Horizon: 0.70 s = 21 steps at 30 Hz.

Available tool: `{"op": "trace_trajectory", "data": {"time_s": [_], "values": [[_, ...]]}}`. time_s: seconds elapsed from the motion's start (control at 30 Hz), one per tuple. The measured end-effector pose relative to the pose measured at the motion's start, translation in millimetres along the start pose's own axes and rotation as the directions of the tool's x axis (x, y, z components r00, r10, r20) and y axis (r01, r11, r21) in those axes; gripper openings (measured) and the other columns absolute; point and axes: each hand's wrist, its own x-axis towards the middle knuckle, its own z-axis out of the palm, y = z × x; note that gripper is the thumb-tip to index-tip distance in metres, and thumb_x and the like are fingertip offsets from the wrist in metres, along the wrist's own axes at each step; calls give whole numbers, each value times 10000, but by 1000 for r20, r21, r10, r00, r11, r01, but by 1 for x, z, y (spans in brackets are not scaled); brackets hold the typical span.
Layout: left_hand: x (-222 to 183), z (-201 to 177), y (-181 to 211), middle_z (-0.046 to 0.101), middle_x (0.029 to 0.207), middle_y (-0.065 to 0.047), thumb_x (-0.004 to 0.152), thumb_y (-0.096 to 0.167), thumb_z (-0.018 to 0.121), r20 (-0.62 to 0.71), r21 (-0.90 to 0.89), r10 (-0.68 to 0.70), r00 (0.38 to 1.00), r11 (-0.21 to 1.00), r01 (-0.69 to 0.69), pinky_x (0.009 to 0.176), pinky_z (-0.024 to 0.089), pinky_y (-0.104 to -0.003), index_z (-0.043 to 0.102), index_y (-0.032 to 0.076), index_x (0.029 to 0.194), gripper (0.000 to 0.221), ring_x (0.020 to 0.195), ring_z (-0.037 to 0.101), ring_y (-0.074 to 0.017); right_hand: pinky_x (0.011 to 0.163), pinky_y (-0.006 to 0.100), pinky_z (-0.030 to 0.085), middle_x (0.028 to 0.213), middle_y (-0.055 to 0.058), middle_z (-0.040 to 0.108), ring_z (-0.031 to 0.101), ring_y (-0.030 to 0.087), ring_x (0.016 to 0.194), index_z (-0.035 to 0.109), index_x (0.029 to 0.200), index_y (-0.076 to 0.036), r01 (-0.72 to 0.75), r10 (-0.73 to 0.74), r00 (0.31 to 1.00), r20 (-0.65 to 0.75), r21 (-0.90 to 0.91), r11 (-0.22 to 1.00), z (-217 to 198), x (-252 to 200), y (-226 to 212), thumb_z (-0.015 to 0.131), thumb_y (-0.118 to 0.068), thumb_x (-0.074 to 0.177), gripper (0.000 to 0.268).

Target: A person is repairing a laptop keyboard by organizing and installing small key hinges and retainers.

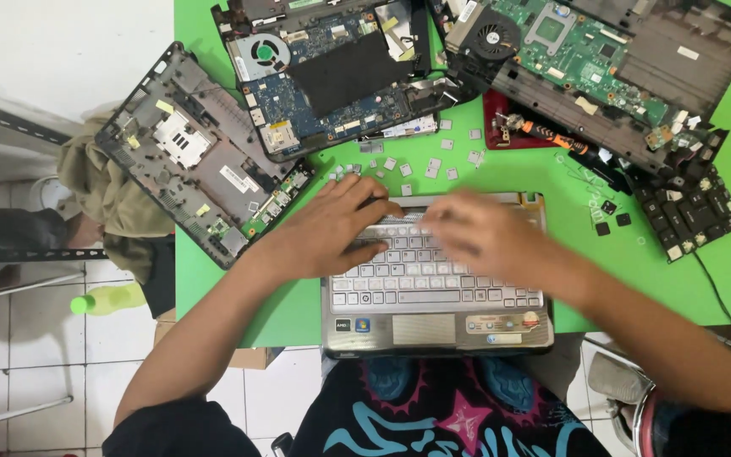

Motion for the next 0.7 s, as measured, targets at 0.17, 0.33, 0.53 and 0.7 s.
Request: {"op": "trace_trajectory", "data": {"time_s": [0.17, 0.33, 0.53, 0.7], "values": [[4, 0, 0, 549, 1198, -111, 956, 385, 653, -7, -1, 18, 1000, 1000, -18, 965, 475, -536, 601, 74, 1270, 445, 1150, 545, -350, 1017, 401, 538, 1034, 131, 666, 674, 289, 1069, 768, 1087, -59, -48, 41, 998, -47, -160, 986, -10, 17, 56, 674, -20, 926, 190], [2, -6, -2, 590, 1047, -85, 925, 373, 687, -121, -17, 83, 989, 996, -86, 903, 529, -448, 616, 74, 1146, 378, 1036, 621, -318, 914, 357, 569, 966, 102, 651, 684, 252, 965, 802, 984, -80, -36, 28, 999, -39, -225, 974, 3, 24, 73, 707, -62, 925, 113], [9, -9, -4, 589, 954, -36, 895, 367, 720, -177, -71, 85, 981, 993, -99, 826, 548, -392, 633, 103, 1075, 331, 934, 643, -274, 854, 408, 530, 1080, 60, 568, 615, 285, 999, 706, 1000, -75, -25, 7, 996, -85, -215, 976, -3, 30, 77, 680, -182, 982, 113], [10, -9, -5, 636, 964, -100, 898, 293, 743, -135, -63, 66, 989, 995, -75, 796, 564, -441, 640, 64, 1051, 294, 951, 660, -333, 899, 456, 516, 1027, 89, 742, 682, 345, 942, 739, 975, -72, -4, 69, 965, -253, 247, 969, -3, 31, 57, 779, -46, 896, 92]]}}
